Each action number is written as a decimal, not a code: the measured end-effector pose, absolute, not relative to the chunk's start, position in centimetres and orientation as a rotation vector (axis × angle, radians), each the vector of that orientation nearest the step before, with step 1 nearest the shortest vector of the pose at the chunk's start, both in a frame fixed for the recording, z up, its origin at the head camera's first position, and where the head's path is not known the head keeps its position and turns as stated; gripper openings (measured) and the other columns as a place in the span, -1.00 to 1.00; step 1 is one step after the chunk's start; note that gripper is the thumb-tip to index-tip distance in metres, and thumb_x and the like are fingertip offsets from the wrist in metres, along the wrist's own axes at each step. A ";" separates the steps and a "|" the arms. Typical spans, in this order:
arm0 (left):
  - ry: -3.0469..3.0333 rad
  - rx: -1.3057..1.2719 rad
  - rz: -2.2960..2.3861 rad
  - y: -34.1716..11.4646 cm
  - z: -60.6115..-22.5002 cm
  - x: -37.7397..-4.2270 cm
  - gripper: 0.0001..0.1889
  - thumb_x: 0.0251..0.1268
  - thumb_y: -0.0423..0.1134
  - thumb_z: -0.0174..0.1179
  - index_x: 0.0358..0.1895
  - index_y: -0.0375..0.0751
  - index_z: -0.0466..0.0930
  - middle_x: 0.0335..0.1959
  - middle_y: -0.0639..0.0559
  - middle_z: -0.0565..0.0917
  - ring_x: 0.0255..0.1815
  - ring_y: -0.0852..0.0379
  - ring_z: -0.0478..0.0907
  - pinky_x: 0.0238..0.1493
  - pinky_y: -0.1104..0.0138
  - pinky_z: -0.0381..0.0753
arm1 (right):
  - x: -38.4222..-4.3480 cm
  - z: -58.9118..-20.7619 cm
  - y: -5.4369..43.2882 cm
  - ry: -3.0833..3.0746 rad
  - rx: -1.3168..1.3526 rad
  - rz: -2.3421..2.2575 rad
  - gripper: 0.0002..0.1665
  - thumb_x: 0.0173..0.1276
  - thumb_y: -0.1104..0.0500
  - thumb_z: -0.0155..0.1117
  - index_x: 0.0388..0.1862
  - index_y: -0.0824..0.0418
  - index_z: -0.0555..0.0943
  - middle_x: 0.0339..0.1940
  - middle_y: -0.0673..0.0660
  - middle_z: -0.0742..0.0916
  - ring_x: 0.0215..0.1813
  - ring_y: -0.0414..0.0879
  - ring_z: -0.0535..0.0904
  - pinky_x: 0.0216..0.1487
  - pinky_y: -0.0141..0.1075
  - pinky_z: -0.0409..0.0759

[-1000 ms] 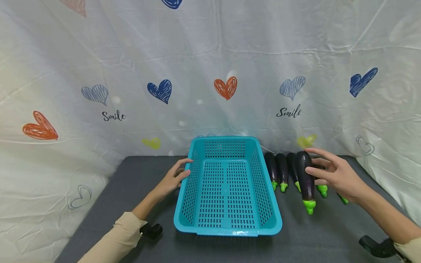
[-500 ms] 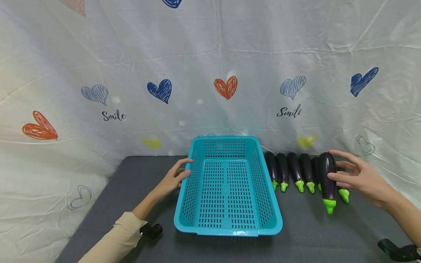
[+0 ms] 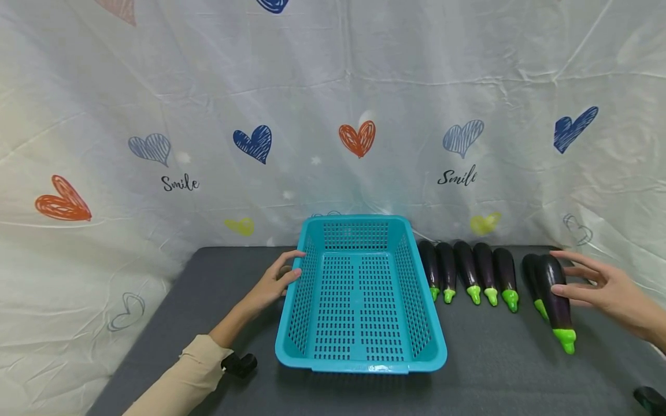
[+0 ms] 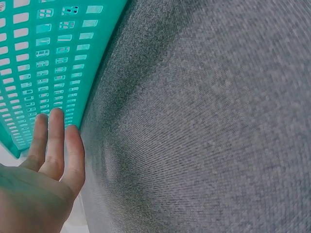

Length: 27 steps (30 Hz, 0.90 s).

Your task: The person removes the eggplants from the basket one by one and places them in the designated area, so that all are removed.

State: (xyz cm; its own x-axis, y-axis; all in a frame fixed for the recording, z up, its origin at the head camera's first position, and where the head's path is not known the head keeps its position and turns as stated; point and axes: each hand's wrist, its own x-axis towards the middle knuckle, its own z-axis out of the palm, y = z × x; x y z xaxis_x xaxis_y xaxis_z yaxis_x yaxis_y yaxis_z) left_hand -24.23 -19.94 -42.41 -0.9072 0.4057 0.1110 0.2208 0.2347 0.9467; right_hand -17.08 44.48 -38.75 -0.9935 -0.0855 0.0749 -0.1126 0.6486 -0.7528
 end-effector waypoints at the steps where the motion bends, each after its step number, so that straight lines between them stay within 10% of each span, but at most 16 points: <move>1: 2.340 0.601 1.750 -19.9 -42.4 -24.2 -0.49 0.67 -0.12 -0.01 0.55 -0.01 0.18 0.30 -0.40 0.39 0.16 -0.29 0.52 -0.06 -0.04 0.66 | -17.1 -38.9 44.8 -2.839 0.154 1.274 -0.12 0.52 0.05 0.31 0.67 -0.22 0.10 0.56 0.19 0.19 0.31 0.03 0.26 -0.17 -0.08 0.69; 7: 2.322 0.606 1.768 -19.9 -42.4 -24.3 -0.49 0.67 -0.13 -0.01 0.56 -0.01 0.17 0.29 -0.40 0.40 0.15 -0.29 0.53 -0.06 -0.03 0.67 | -17.2 -39.5 46.8 -2.902 0.118 1.258 -0.06 0.52 -0.01 0.31 0.70 -0.13 0.02 0.65 0.34 -0.03 0.35 0.61 0.07 -0.15 0.14 0.65; 17: 2.337 0.591 1.759 -19.9 -42.3 -24.3 -0.49 0.67 -0.12 -0.01 0.56 0.00 0.18 0.30 -0.40 0.39 0.15 -0.30 0.52 -0.06 -0.04 0.67 | -17.5 -40.5 48.8 -2.924 0.051 1.304 -0.03 0.52 -0.03 0.31 0.71 -0.11 -0.02 0.55 0.60 -0.07 0.33 0.64 0.02 -0.14 0.08 0.67; 27: 2.343 0.584 1.747 -19.9 -42.4 -24.1 -0.49 0.66 -0.13 0.00 0.55 -0.01 0.17 0.31 -0.40 0.38 0.16 -0.30 0.52 -0.06 -0.04 0.66 | -18.6 -41.6 50.1 -3.013 -0.029 1.264 0.13 0.44 -0.10 0.38 0.65 0.35 -0.06 0.45 0.73 -0.01 0.32 0.70 0.04 -0.13 0.16 0.66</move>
